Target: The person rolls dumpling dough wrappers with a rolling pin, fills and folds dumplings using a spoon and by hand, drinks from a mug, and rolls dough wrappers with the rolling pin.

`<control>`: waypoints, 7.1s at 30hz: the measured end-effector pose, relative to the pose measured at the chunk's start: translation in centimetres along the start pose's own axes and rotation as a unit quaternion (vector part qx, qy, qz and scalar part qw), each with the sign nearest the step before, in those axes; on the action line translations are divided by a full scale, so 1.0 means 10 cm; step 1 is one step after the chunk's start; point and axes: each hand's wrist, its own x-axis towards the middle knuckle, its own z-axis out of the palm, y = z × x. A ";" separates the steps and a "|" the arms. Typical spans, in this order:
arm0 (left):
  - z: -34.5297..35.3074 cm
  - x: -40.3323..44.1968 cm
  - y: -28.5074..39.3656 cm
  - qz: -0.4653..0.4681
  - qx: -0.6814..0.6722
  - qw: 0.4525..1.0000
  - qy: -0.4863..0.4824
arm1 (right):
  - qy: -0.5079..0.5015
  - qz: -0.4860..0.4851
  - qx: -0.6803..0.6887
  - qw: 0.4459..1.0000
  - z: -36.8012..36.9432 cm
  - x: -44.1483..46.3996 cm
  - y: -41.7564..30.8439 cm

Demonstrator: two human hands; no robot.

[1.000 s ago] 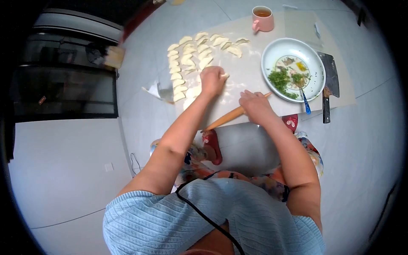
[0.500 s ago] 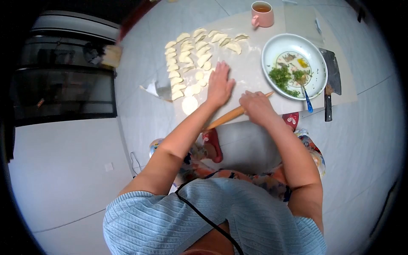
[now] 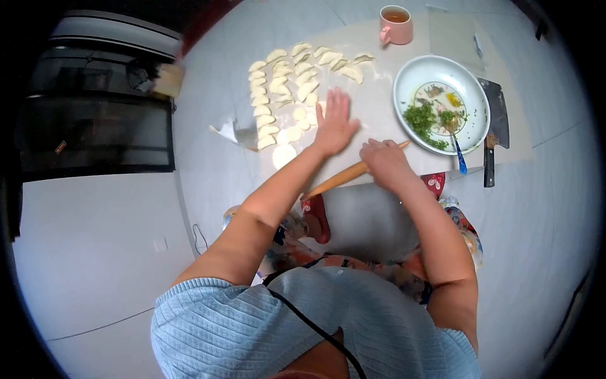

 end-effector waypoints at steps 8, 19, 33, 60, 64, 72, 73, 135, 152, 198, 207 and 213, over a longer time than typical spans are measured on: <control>-0.36 -0.25 -0.42 -0.266 -0.349 0.888 0.140 | -0.006 0.004 0.008 1.000 -0.01 -0.04 -0.01; -0.36 -0.43 -0.16 -0.266 -0.255 0.928 -0.051 | -0.011 0.016 0.008 1.000 -0.07 -0.05 0.00; -0.22 -0.96 0.20 0.007 -0.209 0.977 -0.050 | -0.010 0.013 0.018 1.000 -0.14 -0.03 0.03; -0.14 -0.76 -0.31 -0.243 0.023 0.968 0.056 | 0.119 0.109 -0.100 0.982 0.20 0.57 0.03; -0.25 -0.35 -0.43 -0.266 0.048 0.957 0.107 | 0.159 0.187 -0.077 0.966 0.26 0.75 0.21; -0.19 -1.15 0.02 -0.225 -0.007 0.974 0.022 | 0.061 0.141 -0.080 0.985 0.19 0.25 -0.05; -0.19 -1.21 0.01 -0.234 -0.015 0.972 0.029 | 0.066 0.122 -0.074 0.988 0.17 0.32 -0.10; -0.43 -1.35 -0.86 -0.428 -0.052 0.882 0.188 | 0.078 0.130 -0.111 0.982 0.42 1.18 0.02; -0.37 -0.83 0.01 -0.141 -0.219 0.963 0.075 | 0.034 -0.006 0.013 0.999 0.17 0.10 0.12; -0.74 -0.26 0.37 -0.319 -0.863 0.378 -0.105 | 0.073 0.570 -0.122 0.809 -1.00 -0.79 0.46; -0.74 -0.23 0.58 -0.333 -0.849 0.394 -0.115 | 0.160 0.531 -0.021 0.832 -0.87 -0.79 0.73; -0.69 -0.22 0.56 -0.338 -0.841 0.406 -0.121 | 0.178 0.476 -0.069 0.858 -0.88 -0.60 0.74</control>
